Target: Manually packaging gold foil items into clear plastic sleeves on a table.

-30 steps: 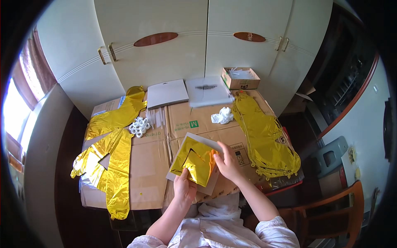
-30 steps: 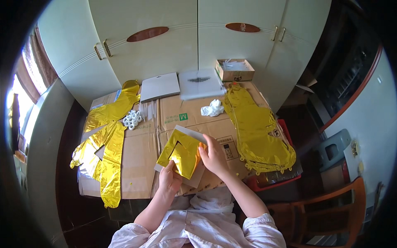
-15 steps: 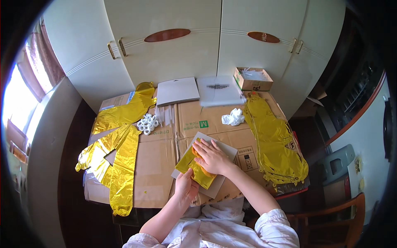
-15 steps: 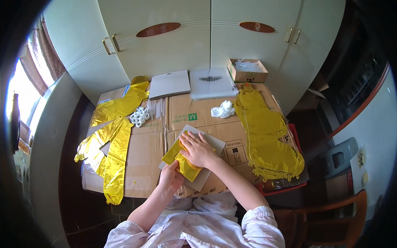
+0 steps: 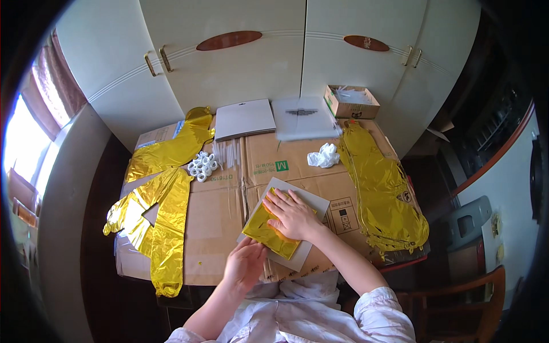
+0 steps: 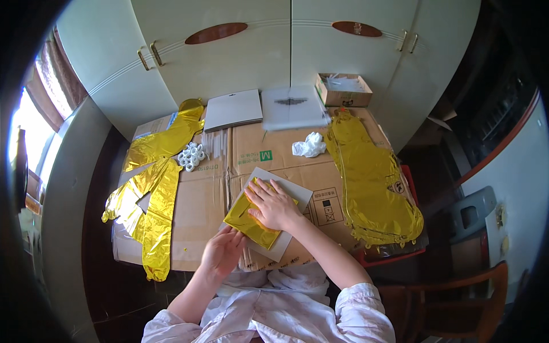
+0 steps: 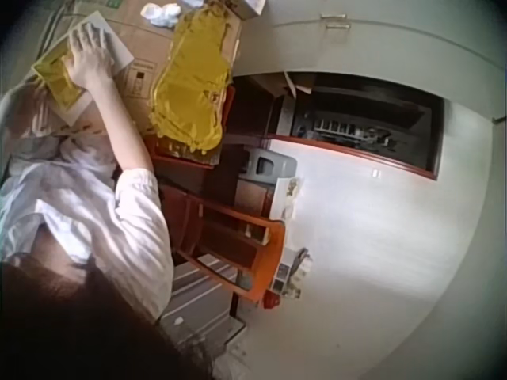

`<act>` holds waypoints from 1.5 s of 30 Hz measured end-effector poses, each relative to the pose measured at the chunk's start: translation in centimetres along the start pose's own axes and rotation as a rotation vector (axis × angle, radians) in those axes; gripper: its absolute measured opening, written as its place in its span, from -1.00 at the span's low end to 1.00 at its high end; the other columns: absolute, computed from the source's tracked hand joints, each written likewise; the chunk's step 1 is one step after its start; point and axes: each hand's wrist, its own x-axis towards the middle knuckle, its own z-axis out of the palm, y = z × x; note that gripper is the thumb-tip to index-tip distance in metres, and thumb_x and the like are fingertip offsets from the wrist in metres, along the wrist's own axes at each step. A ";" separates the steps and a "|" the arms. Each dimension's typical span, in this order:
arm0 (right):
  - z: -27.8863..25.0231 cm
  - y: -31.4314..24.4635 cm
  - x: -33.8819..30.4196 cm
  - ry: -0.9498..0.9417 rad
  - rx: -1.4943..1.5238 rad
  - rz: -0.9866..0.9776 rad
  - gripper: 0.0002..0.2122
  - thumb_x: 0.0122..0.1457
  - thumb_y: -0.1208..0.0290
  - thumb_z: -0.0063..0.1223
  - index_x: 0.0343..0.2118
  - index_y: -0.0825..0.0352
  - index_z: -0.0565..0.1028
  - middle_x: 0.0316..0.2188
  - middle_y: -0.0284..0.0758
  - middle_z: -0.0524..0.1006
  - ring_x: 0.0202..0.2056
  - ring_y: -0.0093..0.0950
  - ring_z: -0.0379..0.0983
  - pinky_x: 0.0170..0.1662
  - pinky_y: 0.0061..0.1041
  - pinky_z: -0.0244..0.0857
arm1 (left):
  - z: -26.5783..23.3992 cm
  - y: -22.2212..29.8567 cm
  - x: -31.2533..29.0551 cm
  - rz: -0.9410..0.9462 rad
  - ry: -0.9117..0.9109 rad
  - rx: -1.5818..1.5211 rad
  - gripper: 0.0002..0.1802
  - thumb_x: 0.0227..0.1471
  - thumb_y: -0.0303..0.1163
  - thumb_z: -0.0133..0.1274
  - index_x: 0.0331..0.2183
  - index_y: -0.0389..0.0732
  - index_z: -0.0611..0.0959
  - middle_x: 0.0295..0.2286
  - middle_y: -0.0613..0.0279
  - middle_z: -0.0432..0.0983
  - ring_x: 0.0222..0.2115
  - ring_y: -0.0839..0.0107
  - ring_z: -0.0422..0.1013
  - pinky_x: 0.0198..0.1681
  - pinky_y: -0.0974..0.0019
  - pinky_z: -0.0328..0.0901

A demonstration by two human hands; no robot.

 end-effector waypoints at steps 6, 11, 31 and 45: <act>-0.5 -0.1 0.0 -0.066 -0.035 0.022 -0.26 0.17 -0.23 -0.24 0.27 0.25 0.13 0.30 -0.23 0.10 0.33 -0.32 -0.09 0.36 -0.17 -0.27 | -1.2 4.5 -0.7 0.314 0.063 0.955 -0.44 0.03 -0.48 0.04 0.09 -0.35 0.33 -0.14 0.03 0.37 -0.04 0.22 0.33 0.00 0.26 0.28; -1.4 -0.5 0.3 -0.136 -0.048 0.031 -0.06 -0.04 -0.40 -0.10 0.28 0.24 0.10 0.31 -0.23 0.06 0.34 -0.34 -0.11 0.37 -0.17 -0.31 | 0.8 7.1 5.4 0.488 -0.049 2.117 -0.36 -0.10 -0.17 0.19 -0.03 -0.32 0.41 -0.17 -0.10 0.38 -0.07 -0.01 0.34 -0.02 0.09 0.29; -2.3 -0.2 -0.2 -0.173 -0.029 -0.173 0.06 -0.23 -0.44 0.06 0.27 0.26 0.12 0.31 -0.28 0.06 0.36 -0.37 -0.18 0.37 -0.15 -0.39 | 2.0 7.8 6.8 -0.229 -0.029 1.558 -0.53 -0.18 -0.38 0.31 -0.22 -0.37 0.52 -0.49 0.18 0.52 -0.59 0.45 0.46 -0.56 0.40 0.36; -2.4 -1.6 -2.8 -0.175 0.048 -0.232 -0.18 -0.01 -0.15 0.12 0.23 0.29 0.20 0.23 -0.28 0.19 0.23 -0.29 0.09 0.28 -0.24 -0.02 | 0.5 6.1 5.2 -0.169 0.003 1.508 -0.59 -0.03 -0.43 0.22 -0.14 -0.31 0.46 -0.49 0.21 0.54 -0.58 0.48 0.47 -0.58 0.44 0.36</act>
